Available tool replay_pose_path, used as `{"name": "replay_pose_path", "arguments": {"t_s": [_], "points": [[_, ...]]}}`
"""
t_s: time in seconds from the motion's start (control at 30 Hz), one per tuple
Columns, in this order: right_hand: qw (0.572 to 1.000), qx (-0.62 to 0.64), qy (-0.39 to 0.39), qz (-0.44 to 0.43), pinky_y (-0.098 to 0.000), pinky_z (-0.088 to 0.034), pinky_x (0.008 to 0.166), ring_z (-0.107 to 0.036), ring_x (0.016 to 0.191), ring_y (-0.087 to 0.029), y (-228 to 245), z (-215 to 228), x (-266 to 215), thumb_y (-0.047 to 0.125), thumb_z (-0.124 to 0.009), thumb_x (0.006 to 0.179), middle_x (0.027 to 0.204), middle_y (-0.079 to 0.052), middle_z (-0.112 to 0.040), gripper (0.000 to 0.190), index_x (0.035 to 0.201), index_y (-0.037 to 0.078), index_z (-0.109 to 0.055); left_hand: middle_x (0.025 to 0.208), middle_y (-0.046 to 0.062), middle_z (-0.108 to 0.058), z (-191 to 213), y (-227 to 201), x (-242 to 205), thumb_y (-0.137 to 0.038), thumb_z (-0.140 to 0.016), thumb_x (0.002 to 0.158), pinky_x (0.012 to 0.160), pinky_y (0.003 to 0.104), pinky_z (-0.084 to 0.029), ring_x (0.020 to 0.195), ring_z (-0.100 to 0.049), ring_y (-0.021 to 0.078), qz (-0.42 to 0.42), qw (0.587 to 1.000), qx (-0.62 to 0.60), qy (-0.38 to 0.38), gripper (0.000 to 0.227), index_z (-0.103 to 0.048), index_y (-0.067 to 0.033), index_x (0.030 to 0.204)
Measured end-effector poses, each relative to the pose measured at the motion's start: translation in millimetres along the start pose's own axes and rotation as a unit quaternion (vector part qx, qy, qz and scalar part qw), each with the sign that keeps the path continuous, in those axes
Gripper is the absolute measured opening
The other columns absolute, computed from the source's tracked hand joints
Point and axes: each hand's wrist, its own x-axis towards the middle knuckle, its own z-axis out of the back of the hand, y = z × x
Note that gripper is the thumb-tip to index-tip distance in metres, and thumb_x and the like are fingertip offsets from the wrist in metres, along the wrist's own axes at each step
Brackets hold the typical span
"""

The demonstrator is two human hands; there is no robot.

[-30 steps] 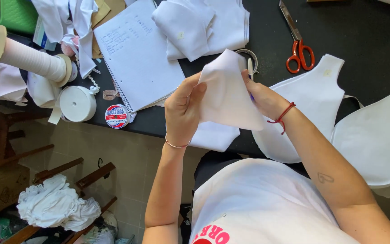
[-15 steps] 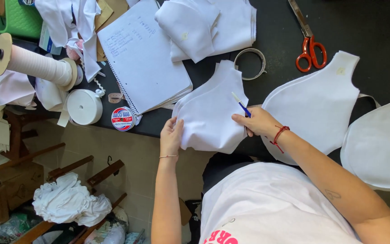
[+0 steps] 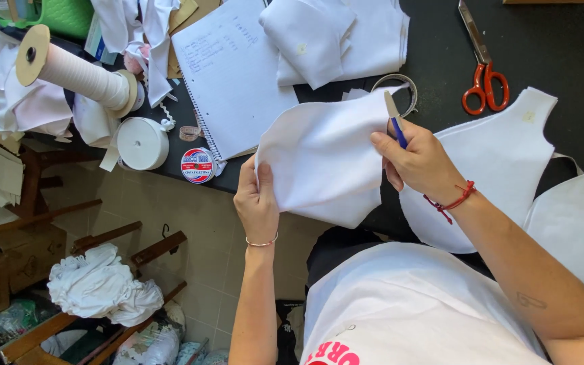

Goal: The person measures white fabric pieces with a measuring tape and marks them with a blue pen. They repeatedly pick up fabric pieces, align the tape, make marks, and place the pieces back on the table.

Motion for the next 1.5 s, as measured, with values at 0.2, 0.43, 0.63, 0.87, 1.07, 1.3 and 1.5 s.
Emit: {"name": "replay_pose_path", "arguments": {"t_s": [0.2, 0.43, 0.63, 0.87, 1.07, 1.3, 1.5], "points": [[0.991, -0.088, -0.029, -0.100, -0.0246, -0.039, 0.027, -0.050, 0.026, -0.020, -34, -17, 1, 0.013, -0.046, 0.083, 0.039, -0.013, -0.050, 0.026, 0.105, 0.000, -0.046, 0.105, 0.015, -0.059, -14, 36, -14, -0.021, -0.043, 0.087, 0.088, 0.042, -0.040, 0.101, -0.053, 0.0296, 0.122, 0.992, 0.019, 0.032, 0.029, -0.056, -0.0138, 0.112], [0.966, -0.234, -0.059, -0.090, -0.0383, -0.046, 0.057, -0.060, 0.055, -0.030, -65, 47, -33, 0.016, -0.043, 0.088, 0.054, -0.012, -0.060, 0.029, 0.111, 0.000, -0.049, 0.119, 0.018, -0.047, -19, 72, -56, -0.029, -0.066, 0.073, 0.091, 0.042, -0.039, 0.107, -0.049, 0.0319, 0.208, 0.976, 0.045, 0.045, 0.053, -0.044, -0.0137, 0.118], [0.894, -0.338, -0.285, -0.077, -0.0352, -0.045, 0.059, -0.058, 0.062, -0.026, -103, 170, -57, 0.018, -0.055, 0.092, 0.060, -0.006, -0.057, 0.012, 0.100, 0.012, -0.063, 0.094, 0.010, -0.060, -37, 79, -88, -0.015, -0.063, 0.076, 0.078, 0.041, -0.048, 0.081, -0.062, 0.0235, 0.408, 0.872, -0.251, 0.101, 0.044, -0.042, -0.0058, 0.113], [0.873, -0.321, -0.349, -0.117, -0.0315, -0.044, 0.071, -0.055, 0.075, -0.020, -88, 213, -44, 0.014, -0.057, 0.082, 0.084, -0.005, -0.058, 0.012, 0.091, 0.015, -0.064, 0.043, -0.006, -0.028, -36, 75, -101, -0.043, -0.050, 0.078, 0.031, 0.018, -0.009, 0.031, -0.012, 0.0039, 0.508, 0.804, -0.223, 0.213, 0.035, -0.040, -0.0142, 0.062], [0.884, -0.283, -0.355, -0.110, -0.0289, -0.046, 0.073, -0.057, 0.071, -0.012, -88, 209, -24, 0.014, -0.072, 0.074, 0.073, 0.002, -0.059, 0.020, 0.088, 0.013, -0.058, 0.033, 0.003, -0.038, -47, 16, -97, -0.038, -0.050, 0.080, 0.046, 0.023, -0.032, 0.038, -0.034, 0.0094, 0.285, 0.908, 0.060, 0.300, 0.046, -0.040, -0.0078, 0.046], [0.817, -0.440, -0.357, 0.103, -0.0317, -0.048, 0.060, -0.055, 0.068, -0.022, -111, 220, -22, 0.005, -0.076, 0.079, 0.081, -0.010, -0.054, 0.011, 0.081, 0.005, -0.065, 0.070, -0.005, -0.054, -149, -21, -54, -0.020, -0.055, 0.079, 0.055, 0.022, -0.037, 0.061, -0.044, 0.0073, -0.009, 0.929, 0.030, 0.369, 0.011, -0.051, -0.0131, 0.072], [0.789, -0.453, -0.365, 0.198, -0.0276, -0.043, 0.054, -0.050, 0.065, -0.018, -88, 209, -47, 0.001, -0.084, 0.078, 0.079, -0.008, -0.053, 0.024, 0.069, -0.003, -0.062, 0.110, 0.002, -0.052, -233, -48, -44, -0.017, -0.067, 0.072, 0.080, 0.031, -0.042, 0.102, -0.048, 0.0185, -0.286, 0.889, 0.050, 0.354, 0.042, -0.047, -0.0127, 0.109]]}}
